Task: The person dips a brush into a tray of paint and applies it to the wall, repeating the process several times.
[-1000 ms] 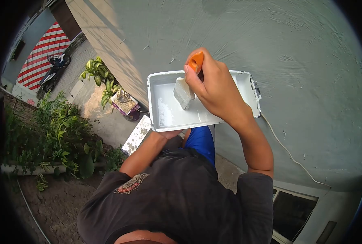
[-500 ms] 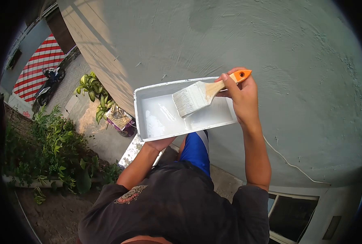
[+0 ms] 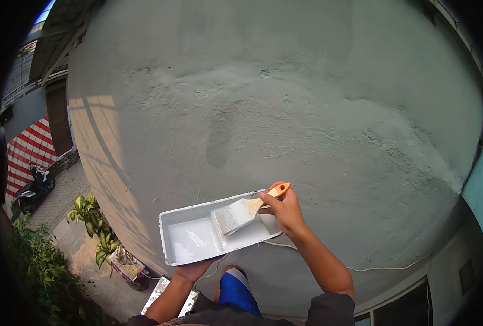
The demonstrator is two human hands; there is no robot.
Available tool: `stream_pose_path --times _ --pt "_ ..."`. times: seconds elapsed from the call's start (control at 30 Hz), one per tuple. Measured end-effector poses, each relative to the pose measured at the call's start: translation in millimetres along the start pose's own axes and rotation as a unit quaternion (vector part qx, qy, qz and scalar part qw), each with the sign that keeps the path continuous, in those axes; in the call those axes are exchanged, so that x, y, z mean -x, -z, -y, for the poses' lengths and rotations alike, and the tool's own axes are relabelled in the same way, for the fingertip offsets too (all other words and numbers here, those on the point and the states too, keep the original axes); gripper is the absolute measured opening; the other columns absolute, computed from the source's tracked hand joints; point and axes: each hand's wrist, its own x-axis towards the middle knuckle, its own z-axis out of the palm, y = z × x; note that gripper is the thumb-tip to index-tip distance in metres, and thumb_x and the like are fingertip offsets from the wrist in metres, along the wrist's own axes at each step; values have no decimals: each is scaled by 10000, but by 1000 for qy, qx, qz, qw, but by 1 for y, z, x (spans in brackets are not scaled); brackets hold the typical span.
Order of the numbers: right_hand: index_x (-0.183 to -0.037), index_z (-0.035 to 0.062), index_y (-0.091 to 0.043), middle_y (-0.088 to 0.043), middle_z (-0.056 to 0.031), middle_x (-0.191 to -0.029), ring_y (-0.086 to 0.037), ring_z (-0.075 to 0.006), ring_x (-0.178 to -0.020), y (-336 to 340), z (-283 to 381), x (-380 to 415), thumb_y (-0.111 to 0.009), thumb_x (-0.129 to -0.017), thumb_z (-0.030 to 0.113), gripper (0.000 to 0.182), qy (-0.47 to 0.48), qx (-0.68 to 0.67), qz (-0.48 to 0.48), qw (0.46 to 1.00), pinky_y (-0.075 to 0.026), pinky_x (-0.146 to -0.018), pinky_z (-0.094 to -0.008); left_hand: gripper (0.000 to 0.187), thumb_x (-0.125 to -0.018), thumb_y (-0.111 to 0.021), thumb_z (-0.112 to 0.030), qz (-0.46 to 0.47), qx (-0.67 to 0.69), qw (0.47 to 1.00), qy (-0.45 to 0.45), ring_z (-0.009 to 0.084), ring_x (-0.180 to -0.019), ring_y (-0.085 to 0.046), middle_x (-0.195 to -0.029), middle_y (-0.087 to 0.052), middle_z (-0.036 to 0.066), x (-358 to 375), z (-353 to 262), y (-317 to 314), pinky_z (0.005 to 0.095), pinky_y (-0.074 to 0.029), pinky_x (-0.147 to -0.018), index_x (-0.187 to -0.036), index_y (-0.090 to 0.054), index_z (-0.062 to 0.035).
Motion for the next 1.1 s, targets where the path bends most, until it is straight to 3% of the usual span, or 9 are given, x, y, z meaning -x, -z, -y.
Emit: stream_pose_path --times 0.23,0.4,0.5,0.53,0.57,0.63,0.67,0.77,1.1 --pt "-1181 63 -553 -613 -96 -1139 -654 -192 -1064 2 116 -50 -669 -1005 163 234 7 -163 22 986 -602 -926 -326 769 -1019 -328 -609 30 8 999 22 350 -1498 -347 -1644 -332 120 -5 -5 -9 513 -261 -1253 -1622 -232 -140" --pt "-1247 -19 -545 -570 -182 -1229 -610 -291 -1196 -32 292 -98 -642 -1022 159 303 342 -66 -2 937 -546 -1097 -426 763 -1014 -349 -592 50 7 998 33 379 -1493 -344 -1634 -340 138 -4 -8 -13 560 -266 -1240 -1610 -255 -125" --pt "-1184 -40 -630 -650 -156 -1204 -662 -301 -1127 -48 399 -135 -678 -991 127 259 546 32 36 836 -544 -1112 -464 768 -1010 -354 -595 38 70 996 26 391 -1491 -343 -1635 -334 146 -5 -8 -1 581 -265 -1233 -1609 -257 -123" --pt "-1081 -20 -680 -702 -138 -1113 -710 -276 -1009 -44 437 -142 -698 -970 94 160 600 46 67 796 -596 -1004 -409 768 -1010 -354 -595 40 71 996 24 391 -1491 -343 -1635 -334 146 2 -5 0 581 -265 -1233 -1609 -257 -123" --pt "-903 37 -662 -712 -69 -963 -695 -227 -931 -70 456 -144 -750 -906 49 89 632 76 2 771 -597 -715 -322 768 -1011 -359 -593 35 83 996 26 382 -1487 -351 -1633 -341 139 3 -7 1 579 -266 -1233 -1611 -256 -124" --pt "-880 39 -686 -739 -56 -936 -720 -204 -954 -89 499 -171 -763 -923 92 104 730 220 -17 647 -616 -790 -332 768 -1011 -365 -591 29 98 994 27 373 -1484 -360 -1632 -348 131 4 -11 3 577 -267 -1233 -1612 -255 -125" --pt "-880 39 -686 -739 -56 -936 -720 -204 -954 -102 506 -174 -763 -923 92 104 728 222 -14 648 -616 -790 -332 756 -1010 -376 -589 31 85 996 19 364 -1477 -372 -1621 -369 121 4 -12 7 574 -269 -1231 -1602 -284 -127" --pt "-872 14 -744 -769 -86 -871 -726 -154 -791 -143 518 -189 -789 -894 97 97 766 469 -125 421 -602 -773 -311 741 -1010 -389 -585 28 72 997 10 354 -1469 -386 -1609 -395 110 2 -24 12 570 -273 -1229 -1589 -318 -129" --pt "-864 -2 -724 -755 -90 -874 -686 -154 -792 -188 500 -223 -747 -891 39 54 695 603 -63 387 -568 -765 -323 703 -1015 -398 -572 16 77 997 -12 341 -1458 -405 -1587 -430 100 10 -53 17 559 -281 -1227 -1562 -370 -131"
